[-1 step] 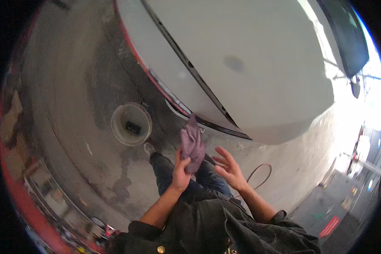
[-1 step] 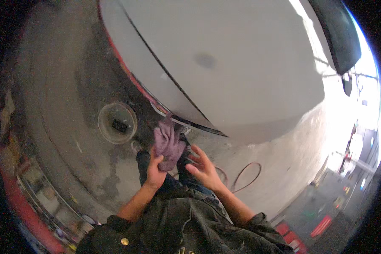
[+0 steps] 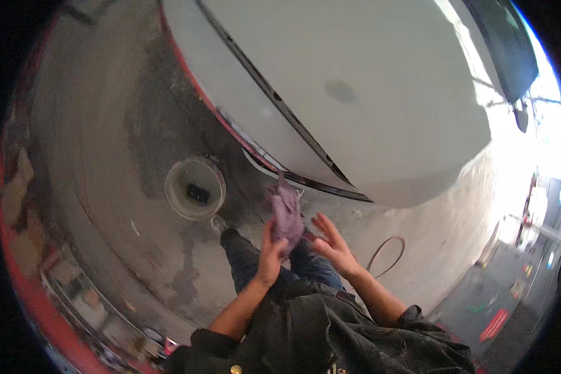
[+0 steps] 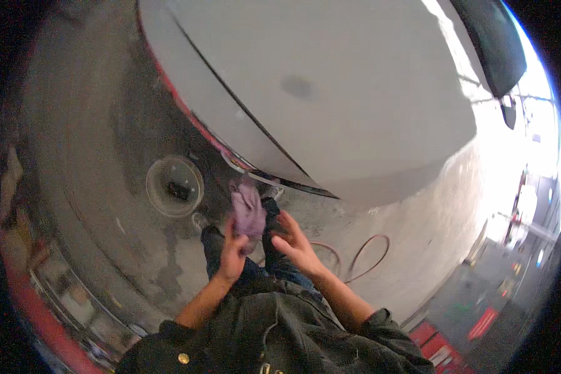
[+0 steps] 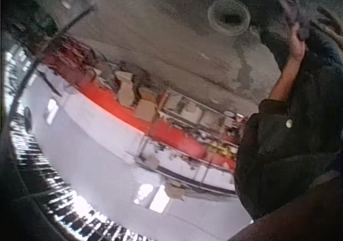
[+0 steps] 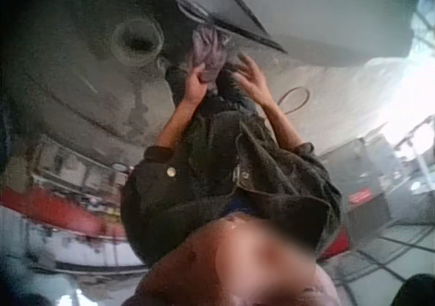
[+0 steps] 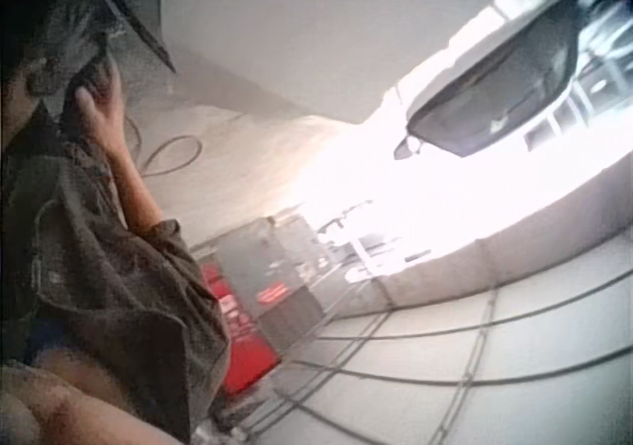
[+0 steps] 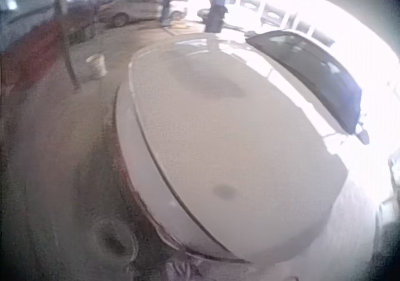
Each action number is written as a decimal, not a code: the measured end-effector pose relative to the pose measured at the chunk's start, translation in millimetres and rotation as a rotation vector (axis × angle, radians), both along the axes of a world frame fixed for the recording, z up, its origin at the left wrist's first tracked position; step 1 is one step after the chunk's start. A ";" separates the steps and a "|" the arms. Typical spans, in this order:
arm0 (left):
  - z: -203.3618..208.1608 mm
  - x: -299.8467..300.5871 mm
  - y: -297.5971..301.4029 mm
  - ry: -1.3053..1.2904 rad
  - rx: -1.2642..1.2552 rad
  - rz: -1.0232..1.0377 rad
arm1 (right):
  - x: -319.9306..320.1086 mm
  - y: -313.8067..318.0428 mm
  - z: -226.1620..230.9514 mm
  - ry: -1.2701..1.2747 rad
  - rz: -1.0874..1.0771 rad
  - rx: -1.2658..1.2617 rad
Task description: The person wipes the hood and front bumper of a white car using a purple cloth. They repeatedly dip the cloth into a bucket of water, wring it out, and wipe different sections of the hood and bumper in a systematic manner.
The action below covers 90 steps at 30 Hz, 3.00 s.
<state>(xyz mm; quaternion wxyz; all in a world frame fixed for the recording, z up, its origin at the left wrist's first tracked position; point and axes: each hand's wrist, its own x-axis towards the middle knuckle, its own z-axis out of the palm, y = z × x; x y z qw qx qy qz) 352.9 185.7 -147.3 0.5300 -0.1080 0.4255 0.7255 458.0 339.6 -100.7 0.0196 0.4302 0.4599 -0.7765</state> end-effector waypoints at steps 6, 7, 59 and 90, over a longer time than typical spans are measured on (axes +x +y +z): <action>10.1 -41.6 -102.1 1.009 -0.018 -0.649 | -43.3 -127.6 -52.9 -0.064 -0.353 -0.437; 10.2 -53.3 -127.4 1.054 -0.043 -0.672 | -47.0 -144.5 -52.7 -0.044 -0.442 -0.429; -134.5 -635.6 -398.1 0.388 -0.776 -0.993 | -318.5 19.6 -102.9 -0.816 -0.478 1.601; -109.5 -760.8 -228.4 0.504 -0.620 -1.286 | -633.0 29.6 -177.4 -0.786 -0.042 1.636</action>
